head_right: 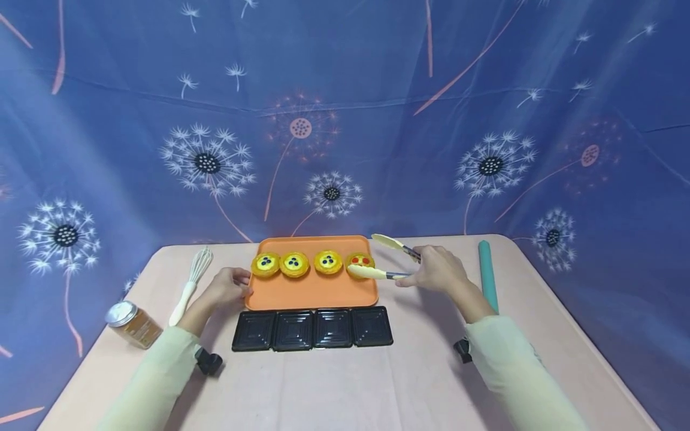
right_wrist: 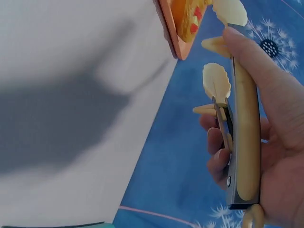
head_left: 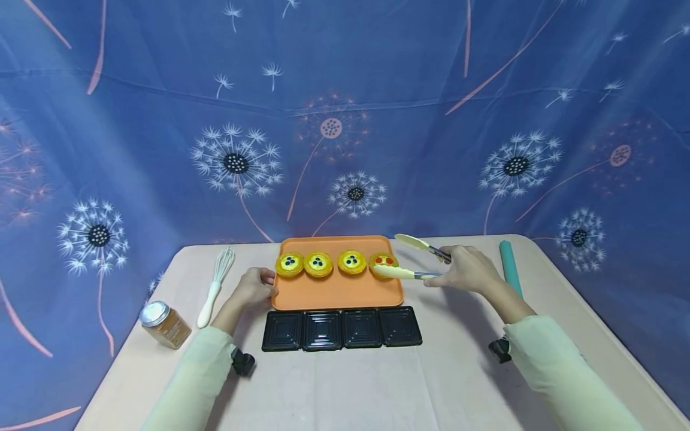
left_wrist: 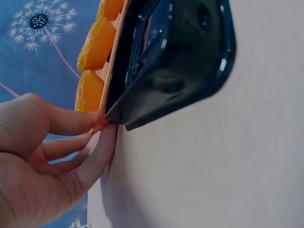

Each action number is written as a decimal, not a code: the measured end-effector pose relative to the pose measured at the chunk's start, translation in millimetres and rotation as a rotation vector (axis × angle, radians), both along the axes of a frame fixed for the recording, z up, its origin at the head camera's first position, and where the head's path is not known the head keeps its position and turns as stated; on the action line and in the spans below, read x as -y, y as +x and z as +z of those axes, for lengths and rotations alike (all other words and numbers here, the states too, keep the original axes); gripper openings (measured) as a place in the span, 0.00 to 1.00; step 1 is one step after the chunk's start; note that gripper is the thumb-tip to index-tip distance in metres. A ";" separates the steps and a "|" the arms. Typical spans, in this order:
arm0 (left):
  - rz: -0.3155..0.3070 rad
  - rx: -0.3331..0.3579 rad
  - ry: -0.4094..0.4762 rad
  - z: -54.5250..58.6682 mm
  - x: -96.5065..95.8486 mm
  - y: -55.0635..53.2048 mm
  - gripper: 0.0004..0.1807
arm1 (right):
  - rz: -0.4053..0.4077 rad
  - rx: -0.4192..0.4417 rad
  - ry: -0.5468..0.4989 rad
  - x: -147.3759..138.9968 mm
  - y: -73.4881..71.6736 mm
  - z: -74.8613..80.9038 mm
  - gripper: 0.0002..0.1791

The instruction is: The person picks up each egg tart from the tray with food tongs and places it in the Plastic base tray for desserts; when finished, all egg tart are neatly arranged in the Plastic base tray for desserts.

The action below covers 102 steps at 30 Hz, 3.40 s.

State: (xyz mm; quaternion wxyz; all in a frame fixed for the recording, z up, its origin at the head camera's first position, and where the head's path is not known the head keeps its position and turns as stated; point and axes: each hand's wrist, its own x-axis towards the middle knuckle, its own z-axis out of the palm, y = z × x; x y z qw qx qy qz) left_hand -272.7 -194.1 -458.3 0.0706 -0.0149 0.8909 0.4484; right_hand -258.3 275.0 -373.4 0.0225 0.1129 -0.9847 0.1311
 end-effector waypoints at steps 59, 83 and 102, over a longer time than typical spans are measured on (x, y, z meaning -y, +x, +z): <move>0.032 0.023 0.060 -2.7 2.3 -0.9 0.23 | 0.124 -0.070 -0.078 -21.4 79.9 24.4 0.42; 0.007 0.016 0.093 -3.7 2.3 -1.7 0.22 | 0.219 -0.050 -0.029 -19.8 97.8 -8.1 0.38; 0.024 0.036 0.124 -4.8 2.7 -1.8 0.22 | 0.150 -0.019 -0.059 -18.6 98.4 -3.2 0.55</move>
